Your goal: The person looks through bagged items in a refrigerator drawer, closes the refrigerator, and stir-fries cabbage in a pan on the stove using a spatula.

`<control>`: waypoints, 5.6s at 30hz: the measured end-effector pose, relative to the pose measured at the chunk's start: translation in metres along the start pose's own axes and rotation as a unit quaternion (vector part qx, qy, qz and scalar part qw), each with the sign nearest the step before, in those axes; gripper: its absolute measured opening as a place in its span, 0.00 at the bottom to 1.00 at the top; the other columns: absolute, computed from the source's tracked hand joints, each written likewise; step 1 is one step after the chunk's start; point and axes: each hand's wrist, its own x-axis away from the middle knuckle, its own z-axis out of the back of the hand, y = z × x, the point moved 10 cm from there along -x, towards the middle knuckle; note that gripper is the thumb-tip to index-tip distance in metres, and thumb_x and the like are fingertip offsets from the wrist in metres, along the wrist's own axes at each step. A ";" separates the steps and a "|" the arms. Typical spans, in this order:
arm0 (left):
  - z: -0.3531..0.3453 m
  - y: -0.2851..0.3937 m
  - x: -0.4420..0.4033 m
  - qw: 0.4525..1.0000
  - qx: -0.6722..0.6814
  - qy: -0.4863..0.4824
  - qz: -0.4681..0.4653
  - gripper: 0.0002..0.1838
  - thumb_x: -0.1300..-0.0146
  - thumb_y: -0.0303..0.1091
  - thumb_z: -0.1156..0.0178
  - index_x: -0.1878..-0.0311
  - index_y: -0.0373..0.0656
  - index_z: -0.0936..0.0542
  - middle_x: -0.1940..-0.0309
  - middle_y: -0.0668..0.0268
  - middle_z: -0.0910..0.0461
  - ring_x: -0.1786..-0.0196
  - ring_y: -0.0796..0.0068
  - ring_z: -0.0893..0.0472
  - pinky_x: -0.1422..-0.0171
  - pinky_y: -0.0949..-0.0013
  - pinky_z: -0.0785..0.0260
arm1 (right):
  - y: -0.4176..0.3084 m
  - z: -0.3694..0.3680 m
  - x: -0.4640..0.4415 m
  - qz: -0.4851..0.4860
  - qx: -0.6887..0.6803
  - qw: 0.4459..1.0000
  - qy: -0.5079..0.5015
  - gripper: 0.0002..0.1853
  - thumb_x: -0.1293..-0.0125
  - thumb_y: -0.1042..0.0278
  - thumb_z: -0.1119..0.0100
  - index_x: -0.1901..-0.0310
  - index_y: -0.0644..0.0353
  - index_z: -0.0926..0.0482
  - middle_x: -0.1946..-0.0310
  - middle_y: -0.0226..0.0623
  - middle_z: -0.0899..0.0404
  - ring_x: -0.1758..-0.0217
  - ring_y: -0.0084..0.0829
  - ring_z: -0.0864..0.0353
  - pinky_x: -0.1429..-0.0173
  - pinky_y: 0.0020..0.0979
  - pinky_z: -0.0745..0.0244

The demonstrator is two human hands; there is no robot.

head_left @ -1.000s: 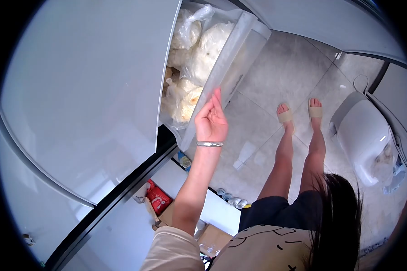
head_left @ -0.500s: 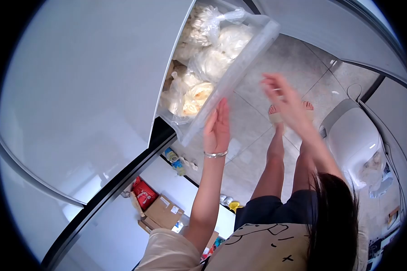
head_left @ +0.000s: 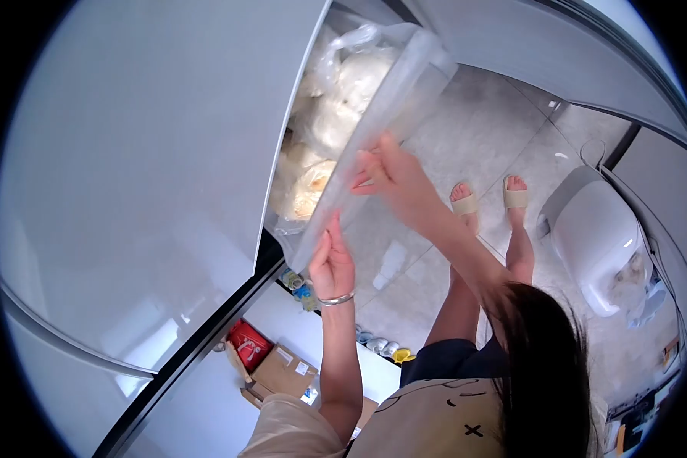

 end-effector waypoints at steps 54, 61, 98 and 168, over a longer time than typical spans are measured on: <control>0.153 -0.162 -0.154 0.964 -0.265 0.029 0.006 0.16 0.34 0.30 0.50 0.45 0.39 0.34 0.53 0.54 0.25 0.50 0.58 0.23 0.48 0.60 0.27 | 0.324 0.042 -0.275 0.012 -0.256 0.966 0.021 0.44 0.43 0.44 0.38 0.40 0.75 0.43 0.45 0.54 0.35 0.43 0.36 0.32 0.43 0.30 0.32; 0.161 -0.174 -0.217 0.979 -0.197 0.047 -0.017 0.13 0.36 0.31 0.47 0.49 0.39 0.29 0.53 0.56 0.23 0.48 0.60 0.23 0.41 0.59 0.31 | 0.314 0.049 -0.284 0.050 -0.159 0.981 0.094 0.26 0.41 0.45 0.40 0.65 0.68 0.29 0.74 0.34 0.26 0.73 0.23 0.25 0.65 0.26 0.27; 0.180 -0.210 -0.273 0.990 0.010 0.107 0.090 0.20 0.31 0.40 0.55 0.47 0.29 0.32 0.50 0.46 0.26 0.43 0.55 0.26 0.37 0.61 0.30 | 0.327 0.120 -0.165 -0.088 0.004 0.988 0.123 0.20 0.30 0.53 0.57 0.60 0.66 0.27 0.71 0.39 0.20 0.72 0.27 0.18 0.66 0.27 0.23; -0.176 -0.166 0.219 0.431 -0.856 -0.245 -0.149 0.39 0.35 0.57 0.59 0.37 0.26 0.42 0.35 0.40 0.45 0.30 0.49 0.48 0.27 0.57 0.57 | -0.014 0.076 0.319 0.064 0.780 0.622 -0.033 0.31 0.42 0.62 0.50 0.38 0.68 0.39 0.56 0.44 0.28 0.53 0.41 0.30 0.49 0.43 0.33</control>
